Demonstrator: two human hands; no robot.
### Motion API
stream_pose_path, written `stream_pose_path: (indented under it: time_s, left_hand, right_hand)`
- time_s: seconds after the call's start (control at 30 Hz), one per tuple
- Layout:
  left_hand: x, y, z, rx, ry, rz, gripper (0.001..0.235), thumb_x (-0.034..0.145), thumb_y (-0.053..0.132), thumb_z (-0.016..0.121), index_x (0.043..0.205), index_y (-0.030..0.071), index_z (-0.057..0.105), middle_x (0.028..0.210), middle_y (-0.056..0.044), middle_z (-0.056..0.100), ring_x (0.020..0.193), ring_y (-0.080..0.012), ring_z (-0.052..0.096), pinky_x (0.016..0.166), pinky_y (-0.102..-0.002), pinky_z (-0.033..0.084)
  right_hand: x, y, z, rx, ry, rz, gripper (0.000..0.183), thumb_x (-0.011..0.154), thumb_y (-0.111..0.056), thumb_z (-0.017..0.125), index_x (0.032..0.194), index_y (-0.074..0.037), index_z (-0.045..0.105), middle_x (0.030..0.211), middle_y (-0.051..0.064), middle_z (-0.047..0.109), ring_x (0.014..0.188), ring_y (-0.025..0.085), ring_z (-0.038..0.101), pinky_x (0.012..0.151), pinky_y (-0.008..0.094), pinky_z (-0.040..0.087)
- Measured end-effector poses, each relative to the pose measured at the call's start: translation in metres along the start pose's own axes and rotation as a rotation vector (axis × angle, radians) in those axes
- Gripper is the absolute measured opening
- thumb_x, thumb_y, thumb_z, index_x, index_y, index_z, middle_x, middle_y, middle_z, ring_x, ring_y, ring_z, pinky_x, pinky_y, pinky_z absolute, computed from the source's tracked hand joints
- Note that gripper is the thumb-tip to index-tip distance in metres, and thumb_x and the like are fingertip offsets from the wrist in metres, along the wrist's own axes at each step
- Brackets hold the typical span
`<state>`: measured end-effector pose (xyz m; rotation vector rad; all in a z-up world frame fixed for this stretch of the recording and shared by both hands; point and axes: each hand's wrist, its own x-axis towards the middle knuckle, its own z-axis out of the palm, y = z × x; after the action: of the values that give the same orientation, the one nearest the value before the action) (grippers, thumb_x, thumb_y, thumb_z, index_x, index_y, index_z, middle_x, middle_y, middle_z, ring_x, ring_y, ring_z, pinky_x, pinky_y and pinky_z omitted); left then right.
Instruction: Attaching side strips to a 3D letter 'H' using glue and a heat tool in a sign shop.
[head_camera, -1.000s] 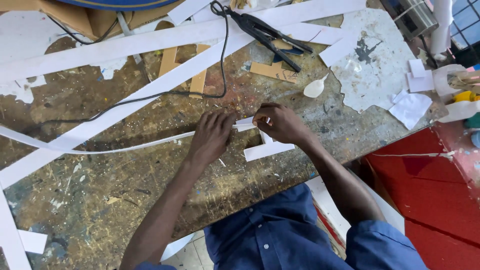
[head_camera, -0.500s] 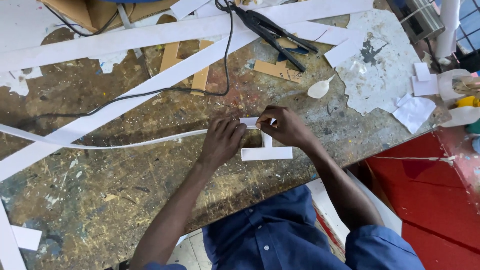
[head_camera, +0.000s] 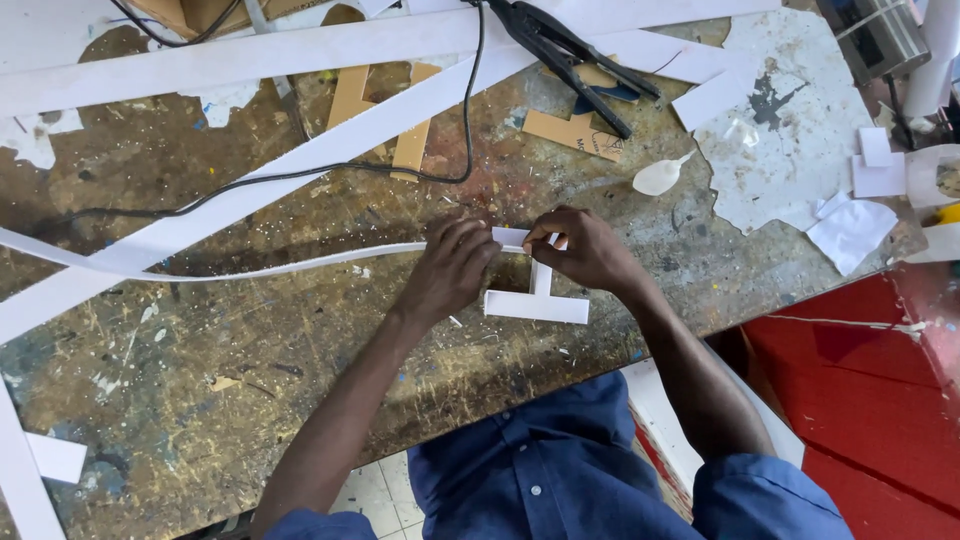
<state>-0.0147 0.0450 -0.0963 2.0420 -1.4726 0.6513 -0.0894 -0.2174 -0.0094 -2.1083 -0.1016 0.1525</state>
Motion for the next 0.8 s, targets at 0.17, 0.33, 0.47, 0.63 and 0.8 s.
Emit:
stream_pose_path:
  time_s: [0.17,0.33,0.47,0.63,0.8]
  left_hand:
    - [-0.009,-0.006,0.011,-0.003,-0.003,-0.007,0.011,0.108,0.010,0.068,0.118,0.012,0.072,0.110,-0.008,0.073,0.116,-0.0319,0.077,0.114,-0.054,0.054]
    - [-0.015,-0.011,0.015,-0.092,-0.038,-0.015,0.007,0.112,0.009,0.065,0.115,0.012,0.070,0.105,-0.007,0.073,0.110,-0.0302,0.078,0.109,-0.052,0.057]
    - [-0.008,-0.009,0.014,-0.036,0.025,0.010,0.005,0.108,0.010,0.071,0.104,0.012,0.070,0.102,-0.005,0.073,0.106,-0.0274,0.079,0.106,-0.049,0.057]
    - [0.000,-0.006,0.008,0.014,0.058,0.038,0.012,0.107,0.009,0.075,0.097,0.012,0.069,0.099,-0.005,0.074,0.103,-0.0270,0.079,0.103,-0.049,0.057]
    - [-0.004,-0.010,0.013,-0.026,0.061,0.048,0.012,0.107,0.007,0.076,0.100,0.012,0.067,0.097,-0.006,0.073,0.099,-0.0265,0.078,0.105,-0.048,0.056]
  right_hand:
    - [-0.001,0.002,0.001,0.010,-0.002,0.004,0.014,0.097,-0.013,0.079,0.102,-0.001,0.083,0.093,0.022,0.082,0.102,0.041,0.080,0.090,0.050,0.069]
    - [0.000,0.002,0.001,0.018,0.002,-0.008,0.013,0.097,-0.013,0.078,0.101,-0.002,0.083,0.092,0.021,0.082,0.102,0.040,0.079,0.091,0.050,0.068]
    - [-0.003,0.009,0.005,0.051,0.048,-0.073,0.011,0.096,-0.009,0.079,0.102,-0.001,0.082,0.091,0.022,0.081,0.098,0.042,0.079,0.090,0.051,0.068]
    - [-0.020,-0.003,-0.005,0.044,0.150,-0.170,0.007,0.101,-0.002,0.078,0.105,-0.002,0.085,0.094,0.020,0.082,0.097,0.041,0.080,0.091,0.051,0.066]
    - [-0.054,0.067,-0.009,0.020,1.139,-0.116,0.019,0.118,-0.022,0.083,0.114,-0.007,0.072,0.108,0.009,0.070,0.104,0.024,0.071,0.089,0.036,0.060]
